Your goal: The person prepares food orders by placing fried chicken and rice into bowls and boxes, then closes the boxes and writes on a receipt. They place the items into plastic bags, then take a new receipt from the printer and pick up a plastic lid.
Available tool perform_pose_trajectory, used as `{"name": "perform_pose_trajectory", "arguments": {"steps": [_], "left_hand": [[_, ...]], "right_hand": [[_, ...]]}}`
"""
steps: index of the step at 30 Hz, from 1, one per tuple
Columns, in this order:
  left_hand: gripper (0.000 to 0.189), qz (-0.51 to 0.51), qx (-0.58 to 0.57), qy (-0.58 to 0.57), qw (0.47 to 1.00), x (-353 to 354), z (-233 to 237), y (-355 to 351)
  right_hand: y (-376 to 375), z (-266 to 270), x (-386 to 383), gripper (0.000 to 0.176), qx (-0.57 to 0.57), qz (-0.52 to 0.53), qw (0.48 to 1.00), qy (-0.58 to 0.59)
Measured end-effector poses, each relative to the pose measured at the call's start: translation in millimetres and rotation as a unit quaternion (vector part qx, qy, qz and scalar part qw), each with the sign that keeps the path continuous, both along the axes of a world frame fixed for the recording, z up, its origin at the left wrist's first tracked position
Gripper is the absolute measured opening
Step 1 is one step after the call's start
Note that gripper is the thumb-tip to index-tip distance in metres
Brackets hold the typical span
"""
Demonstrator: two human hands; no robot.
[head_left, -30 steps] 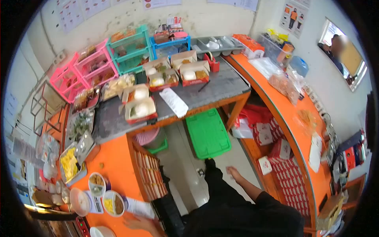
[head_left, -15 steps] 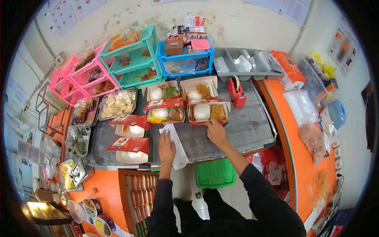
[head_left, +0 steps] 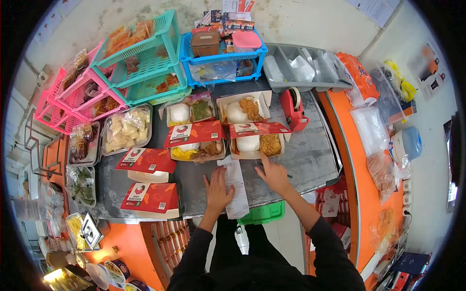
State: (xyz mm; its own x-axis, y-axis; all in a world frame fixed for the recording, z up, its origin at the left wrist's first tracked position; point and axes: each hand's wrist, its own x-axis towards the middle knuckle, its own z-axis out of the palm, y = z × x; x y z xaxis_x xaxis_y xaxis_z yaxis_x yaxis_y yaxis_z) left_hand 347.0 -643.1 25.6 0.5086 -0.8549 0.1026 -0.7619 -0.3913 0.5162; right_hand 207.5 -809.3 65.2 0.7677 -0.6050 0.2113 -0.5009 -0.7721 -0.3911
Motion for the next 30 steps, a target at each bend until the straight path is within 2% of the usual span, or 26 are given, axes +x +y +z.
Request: {"name": "perform_pose_trajectory", "arguments": {"steps": [1, 2, 4, 7, 11, 13, 15, 16, 18, 20, 21, 22, 23, 24, 26, 27, 28, 29, 30], "left_hand": [[0.055, -0.01, -0.05, 0.044, 0.998, 1.6, 1.6, 3.9], [0.055, -0.011, -0.046, 0.047, 0.998, 0.8, 3.7, 7.5], [0.055, -0.054, 0.01, -0.024, 0.998, 0.4, 11.0, 10.6], [0.054, -0.056, 0.01, -0.083, 0.995, -11.1, 16.6, -21.9], [0.05, -0.008, -0.01, -0.08, 0.997, -32.4, 0.0, -66.8], [0.044, -0.014, -0.095, -0.036, 0.995, -35.3, 11.6, -58.5], [0.04, -0.023, -0.152, 0.014, 0.988, -40.2, 29.7, -23.2], [0.038, -0.032, -0.172, 0.036, 0.984, -42.0, 34.1, 0.8], [0.035, 0.02, -0.152, 0.065, 0.986, -47.0, 37.2, 47.0], [0.032, 0.092, -0.133, 0.109, 0.981, -50.1, 39.0, 83.3], [0.032, 0.085, -0.134, 0.112, 0.981, -51.8, 36.5, 98.5], [0.031, 0.106, -0.132, 0.132, 0.977, -50.9, 34.0, 109.6], [0.031, 0.126, -0.131, 0.151, 0.972, -48.4, 29.4, 112.9], [0.031, 0.115, -0.134, 0.151, 0.973, -45.6, 28.9, 109.2], [0.029, 0.099, -0.162, 0.222, 0.956, -40.6, 28.5, 98.4], [0.03, 0.086, -0.173, 0.267, 0.944, -34.7, 26.7, 84.7], [0.032, 0.073, -0.183, 0.313, 0.929, -29.2, 25.9, 64.9], [0.037, 0.066, -0.208, 0.362, 0.906, -25.4, 25.6, 40.5], [0.042, 0.06, -0.234, 0.409, 0.88, -22.2, 25.5, 12.7]], "right_hand": [[-9.7, -5.3, 6.5, 0.011, -0.05, 0.016, 0.999, 0.008], [-17.3, -10.4, 10.4, 0.012, -0.101, 0.03, 0.994, 0.016], [-23.9, -1.5, 15.6, 0.013, -0.1, 0.015, 0.995, -0.011], [-25.6, 7.4, 20.9, 0.012, -0.078, -0.01, 0.996, -0.047], [-20.3, 2.0, 22.8, 0.012, -0.06, -0.039, 0.996, -0.047], [-10.6, 15.8, 16.3, 0.016, -0.016, -0.017, 0.996, -0.082], [0.6, 22.3, -4.0, 0.022, -0.045, -0.102, 0.984, -0.142], [-0.2, 10.1, -20.8, 0.024, -0.046, -0.114, 0.986, -0.112], [-10.8, -15.4, -49.9, 0.027, -0.058, -0.133, 0.986, -0.081], [-17.8, -31.2, -70.8, 0.034, -0.061, -0.17, 0.981, 0.069], [-21.3, -35.6, -76.1, 0.034, -0.064, -0.177, 0.98, 0.07], [-27.5, -36.0, -76.3, 0.037, -0.103, -0.134, 0.984, 0.059], [-34.3, -35.5, -76.4, 0.04, -0.143, -0.092, 0.984, 0.047], [-34.1, -29.0, -73.9, 0.04, -0.148, -0.103, 0.983, 0.047], [-26.9, -12.1, -57.7, 0.042, -0.18, -0.187, 0.965, 0.047], [-30.2, -10.6, -48.4, 0.042, -0.184, -0.196, 0.962, 0.047], [-36.1, -14.1, -40.2, 0.04, -0.073, -0.188, 0.977, -0.071], [-40.8, -16.9, -32.5, 0.038, 0.038, -0.171, 0.966, -0.188], [-46.6, -27.2, -23.4, 0.038, 0.03, -0.171, 0.966, -0.189]]}}
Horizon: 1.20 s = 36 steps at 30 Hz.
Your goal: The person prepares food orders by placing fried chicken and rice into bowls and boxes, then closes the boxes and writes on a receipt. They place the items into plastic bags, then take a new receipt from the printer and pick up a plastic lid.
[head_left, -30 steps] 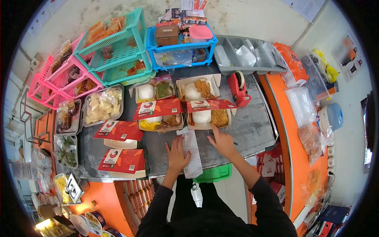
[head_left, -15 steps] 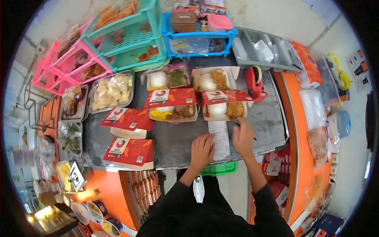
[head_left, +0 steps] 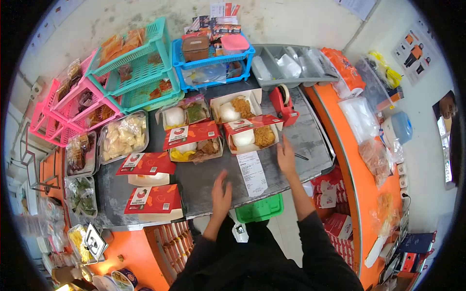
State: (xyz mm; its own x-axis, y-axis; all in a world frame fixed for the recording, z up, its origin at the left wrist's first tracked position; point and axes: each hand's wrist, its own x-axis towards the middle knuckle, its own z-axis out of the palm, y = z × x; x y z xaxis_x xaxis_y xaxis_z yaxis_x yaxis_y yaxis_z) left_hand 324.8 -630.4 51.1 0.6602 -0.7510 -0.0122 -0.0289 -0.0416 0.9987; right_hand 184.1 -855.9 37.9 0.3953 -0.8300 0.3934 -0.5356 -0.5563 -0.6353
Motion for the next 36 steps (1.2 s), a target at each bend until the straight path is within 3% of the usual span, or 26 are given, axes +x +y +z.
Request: {"name": "perform_pose_trajectory", "arguments": {"steps": [2, 3, 5, 8, 9, 11, 12, 13, 15, 17, 18, 20, 21, 23, 24, 26, 27, 29, 30, 31, 33, 34, 36], "left_hand": [[0.055, -0.005, 0.022, -0.087, 0.996, 7.6, -31.6, -53.4], [0.055, -0.003, 0.016, -0.09, 0.996, 9.0, -34.6, -64.2], [0.062, 0.011, 0.065, -0.105, 0.992, 8.7, -32.9, -85.5], [0.064, -0.012, 0.026, -0.079, 0.996, 0.5, -35.7, -73.9], [0.065, -0.02, 0.002, -0.053, 0.998, -3.4, -41.0, -68.2], [0.064, -0.012, 0.009, -0.037, 0.999, -9.7, -30.9, -63.4], [0.063, 0.037, 0.009, -0.042, 0.998, -14.2, -22.8, -64.8], [0.061, 0.088, 0.01, -0.048, 0.995, -20.5, -12.1, -67.6], [0.052, 0.179, 0.012, -0.291, 0.94, -13.5, 33.5, -95.4], [0.042, 0.131, 0.065, -0.338, 0.93, 9.8, 53.4, -107.0], [0.042, 0.138, 0.072, -0.339, 0.928, 14.0, 61.1, -107.2], [0.038, 0.075, 0.188, -0.319, 0.926, 13.3, 72.0, -103.5], [0.038, 0.079, 0.194, -0.32, 0.924, 7.3, 69.0, -101.0], [0.041, 0.094, 0.143, -0.296, 0.94, -4.1, 53.5, -94.9], [0.04, 0.119, 0.113, -0.304, 0.938, -9.1, 54.8, -99.0], [0.038, 0.105, 0.106, -0.342, 0.928, 3.7, 61.0, -105.9], [0.036, 0.089, 0.098, -0.374, 0.918, 10.5, 67.1, -109.3], [0.033, 0.066, 0.145, -0.37, 0.915, 30.0, 79.2, -111.6], [0.032, 0.019, 0.146, -0.379, 0.914, 38.4, 83.3, -109.9], [0.03, -0.027, 0.146, -0.388, 0.91, 46.1, 84.1, -107.5], [0.029, -0.052, 0.158, -0.418, 0.893, 41.2, 67.8, -94.4], [0.029, -0.012, 0.119, -0.4, 0.909, 28.0, 53.0, -90.1], [0.029, 0.028, 0.076, -0.382, 0.921, 3.2, 38.9, -91.3]], "right_hand": [[-9.3, -16.9, 21.0, 0.04, 0.139, -0.052, 0.984, -0.095], [-8.6, -11.4, 24.2, 0.04, 0.133, -0.051, 0.985, -0.099], [-2.4, 6.1, 21.0, 0.041, 0.223, -0.054, 0.972, 0.041], [8.9, 21.5, 2.2, 0.042, 0.254, -0.025, 0.967, 0.017], [11.1, 15.0, -5.9, 0.042, 0.255, -0.02, 0.967, 0.015], [1.3, -0.3, -20.9, 0.042, 0.244, 0.022, 0.964, -0.106], [-6.0, 7.1, -19.2, 0.042, 0.245, 0.031, 0.964, -0.103], [-12.7, 24.7, -6.9, 0.039, 0.098, 0.015, 0.981, -0.166], [-43.3, 41.7, 0.8, 0.036, -0.042, 0.005, 0.971, -0.234], [-83.0, 49.9, -4.5, 0.034, 0.173, 0.245, 0.949, -0.099], [-88.6, 60.2, -7.1, 0.034, 0.178, 0.253, 0.946, -0.1], [-89.5, 87.2, -17.7, 0.036, 0.141, 0.293, 0.942, 0.089], [-85.9, 76.1, -22.0, 0.036, 0.144, 0.299, 0.939, 0.086], [-70.1, 40.5, -31.8, 0.034, 0.0, 0.273, 0.961, -0.042], [-64.4, 36.9, -30.3, 0.034, 0.001, 0.275, 0.96, -0.048], [-52.5, 27.8, -26.9, 0.029, 0.036, 0.245, 0.954, -0.166], [-52.8, 31.8, -25.2, 0.029, 0.041, 0.243, 0.955, -0.167], [-68.6, 60.3, -19.1, 0.03, 0.18, 0.207, 0.96, -0.057], [-76.2, 74.6, -19.3, 0.031, 0.21, 0.195, 0.957, 0.04], [-79.8, 65.4, -23.2, 0.031, 0.209, 0.194, 0.958, 0.04], [-80.6, 46.2, -25.4, 0.029, 0.159, 0.261, 0.951, -0.05], [-62.4, 47.0, -28.3, 0.028, 0.107, 0.251, 0.955, -0.113], [-35.0, 38.3, -21.4, 0.028, 0.141, 0.213, 0.951, -0.172]]}}
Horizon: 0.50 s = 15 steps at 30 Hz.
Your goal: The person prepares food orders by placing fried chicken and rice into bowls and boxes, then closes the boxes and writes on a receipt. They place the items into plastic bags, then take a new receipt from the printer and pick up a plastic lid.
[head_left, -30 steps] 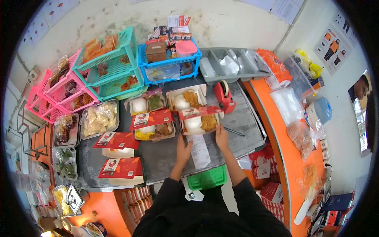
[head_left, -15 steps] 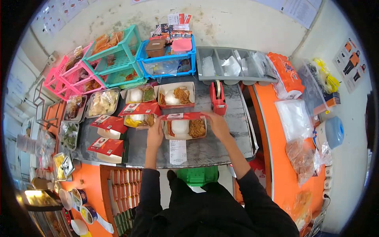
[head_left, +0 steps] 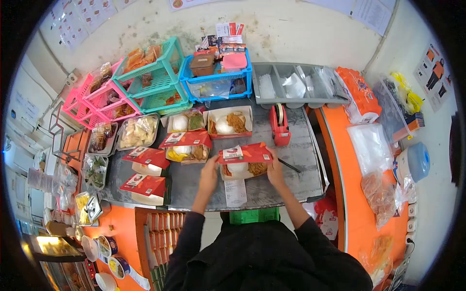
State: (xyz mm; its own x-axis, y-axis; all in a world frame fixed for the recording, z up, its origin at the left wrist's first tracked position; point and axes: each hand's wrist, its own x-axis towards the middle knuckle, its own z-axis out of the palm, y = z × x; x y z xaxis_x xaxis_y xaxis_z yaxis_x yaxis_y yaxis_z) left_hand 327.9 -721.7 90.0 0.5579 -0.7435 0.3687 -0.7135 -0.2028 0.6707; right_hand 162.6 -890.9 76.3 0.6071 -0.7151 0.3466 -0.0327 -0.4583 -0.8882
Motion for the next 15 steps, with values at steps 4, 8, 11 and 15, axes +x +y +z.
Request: {"name": "perform_pose_trajectory", "arguments": {"steps": [4, 8, 11, 15], "left_hand": [[0.031, 0.114, -0.066, 0.094, 0.987, -27.5, 9.3, -19.5], [0.036, 0.099, -0.075, 0.057, 0.991, -29.9, -18.9, -11.4], [0.035, 0.017, 0.017, 0.09, 0.996, -26.5, -49.4, 9.5], [0.042, -0.002, 0.027, -0.016, 1.0, -30.4, -38.2, 18.1]], "right_hand": [[-8.5, 31.4, 11.2, 0.026, 0.079, -0.055, 0.991, 0.094], [-27.4, 13.7, 2.3, 0.031, -0.023, 0.051, 0.997, 0.051], [-21.4, -13.1, -15.0, 0.038, -0.044, 0.057, 0.996, 0.058], [-25.7, -17.9, -32.0, 0.051, -0.12, 0.131, 0.975, 0.137]]}}
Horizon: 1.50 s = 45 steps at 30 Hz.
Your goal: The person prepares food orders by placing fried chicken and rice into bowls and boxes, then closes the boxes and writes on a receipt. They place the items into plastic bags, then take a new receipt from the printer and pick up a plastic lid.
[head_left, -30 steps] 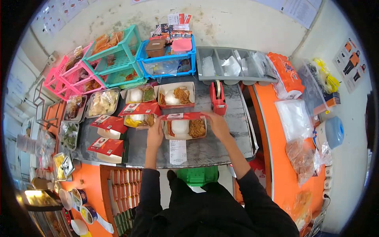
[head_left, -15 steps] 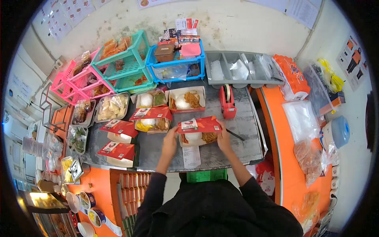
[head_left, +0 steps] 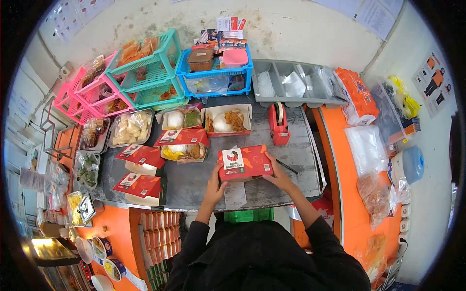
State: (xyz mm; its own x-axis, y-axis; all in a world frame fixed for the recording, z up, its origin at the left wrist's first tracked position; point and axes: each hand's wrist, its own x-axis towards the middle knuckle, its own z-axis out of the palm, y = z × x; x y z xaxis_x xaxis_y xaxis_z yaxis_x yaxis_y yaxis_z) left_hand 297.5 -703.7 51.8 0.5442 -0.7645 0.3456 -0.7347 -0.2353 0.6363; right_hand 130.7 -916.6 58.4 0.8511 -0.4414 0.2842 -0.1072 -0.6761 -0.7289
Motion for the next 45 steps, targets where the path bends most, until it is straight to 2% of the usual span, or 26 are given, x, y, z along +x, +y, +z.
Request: {"name": "perform_pose_trajectory", "arguments": {"steps": [2, 5, 9, 10, 12, 13, 14, 15, 16, 18, 19, 20, 22, 24, 25, 26, 27, 28, 30, 34, 36, 38, 40, 42, 44, 45], "left_hand": [[0.054, -0.028, -0.1, 0.229, 0.968, -5.2, -8.8, -3.6], [0.051, -0.011, -0.08, 0.237, 0.968, -5.0, 3.3, -6.3], [0.041, -0.055, -0.03, 0.249, 0.967, 9.1, -10.8, -0.1], [0.041, -0.056, -0.026, 0.253, 0.966, 11.1, -13.3, 2.8], [0.042, -0.091, -0.015, 0.147, 0.985, 16.8, -16.0, 4.1], [0.042, -0.093, -0.016, 0.148, 0.985, 15.0, -1.6, 1.9], [0.041, -0.051, 0.065, -0.054, 0.995, 12.5, 13.9, 4.6], [0.04, -0.007, 0.143, -0.254, 0.957, 11.7, 25.7, 3.5], [0.04, -0.01, 0.14, -0.256, 0.956, 15.7, 26.3, -3.1], [0.04, -0.204, 0.125, -0.263, 0.935, 19.6, 25.6, -16.3], [0.034, -0.205, 0.079, -0.272, 0.937, 14.5, 22.9, -24.8], [0.034, -0.205, 0.076, -0.271, 0.937, 10.0, 21.6, -30.6], [0.018, -0.184, 0.004, -0.222, 0.957, 3.2, 19.8, -39.8], [0.013, -0.181, -0.008, -0.204, 0.962, -6.0, 15.7, -47.8], [0.013, -0.165, -0.01, -0.173, 0.971, -9.1, 12.7, -49.5], [0.013, -0.149, -0.012, -0.141, 0.979, -11.5, 10.4, -50.2], [0.013, -0.148, -0.011, -0.143, 0.979, -14.4, 8.9, -50.2], [0.012, -0.135, -0.016, -0.135, 0.981, -16.3, 7.6, -50.2], [0.012, -0.126, -0.02, -0.127, 0.984, -16.8, 4.6, -47.9], [0.012, -0.116, -0.021, -0.099, 0.988, -15.5, 3.1, -51.4], [0.013, -0.113, -0.008, -0.087, 0.99, -19.8, 2.7, -47.9], [0.017, -0.1, -0.014, -0.077, 0.992, -19.3, 3.8, -50.4], [0.019, -0.087, 0.0, -0.087, 0.992, -22.7, 7.6, -53.2], [0.02, -0.075, 0.01, -0.095, 0.993, -22.2, 5.5, -53.9], [0.024, -0.087, -0.001, -0.108, 0.99, -22.4, -1.5, -52.5], [0.024, -0.086, 0.001, -0.104, 0.991, -21.1, -1.2, -51.2]], "right_hand": [[2.8, 9.5, -2.8, 0.064, 0.126, 0.07, 0.989, -0.026], [-4.3, 15.0, -1.7, 0.067, 0.076, 0.102, 0.991, 0.033], [-2.8, 4.6, -3.3, 0.067, 0.127, 0.117, 0.982, 0.08], [-0.8, 3.4, -3.5, 0.06, 0.084, 0.115, 0.988, 0.055], [1.6, 12.6, -5.3, 0.053, 0.041, 0.109, 0.993, 0.031], [2.4, 30.6, -7.1, 0.044, -0.149, 0.092, 0.982, 0.076], [3.0, 40.5, -7.6, 0.037, -0.333, 0.072, 0.933, 0.118], [2.0, 38.4, -5.2, 0.037, -0.334, 0.071, 0.933, 0.119], [-0.6, 33.3, -0.9, 0.034, -0.383, 0.082, 0.915, 0.101], [-7.7, 21.0, -0.1, 0.032, -0.429, 0.09, 0.894, 0.089], [-17.0, 17.2, 0.3, 0.031, -0.198, 0.099, 0.972, 0.078], [-27.0, 13.9, 2.0, 0.029, 0.044, 0.102, 0.992, 0.06], [-38.6, 20.7, 12.8, 0.024, 0.163, -0.207, 0.963, -0.06], [-67.5, 17.0, 41.2, 0.02, -0.118, -0.407, 0.896, -0.136], [-83.1, 3.2, 50.3, 0.02, -0.118, -0.406, 0.896, -0.138], [-98.9, -14.9, 57.1, 0.018, 0.08, -0.374, 0.922, -0.069], [-101.7, -12.2, 62.1, 0.017, 0.275, -0.324, 0.905, 0.005], [-102.1, -10.3, 62.5, 0.017, 0.275, -0.324, 0.905, 0.003], [-96.9, -2.5, 56.6, 0.015, 0.605, -0.283, 0.724, -0.172], [-74.1, -23.3, 37.1, 0.014, 0.584, -0.233, 0.725, -0.283], [-74.1, -47.4, 36.8, 0.013, 0.371, -0.319, 0.854, -0.175], [-69.8, -52.7, 34.2, 0.01, 0.386, -0.334, 0.839, -0.188], [-40.9, -11.7, 24.8, 0.008, 0.224, -0.393, 0.881, -0.139], [2.7, -3.3, 2.9, 0.021, 0.097, -0.332, 0.936, -0.07], [65.0, 25.5, 6.8, 0.041, 0.254, -0.305, 0.915, -0.071], [80.8, 22.4, 18.2, 0.041, 0.254, -0.305, 0.915, -0.067]]}}
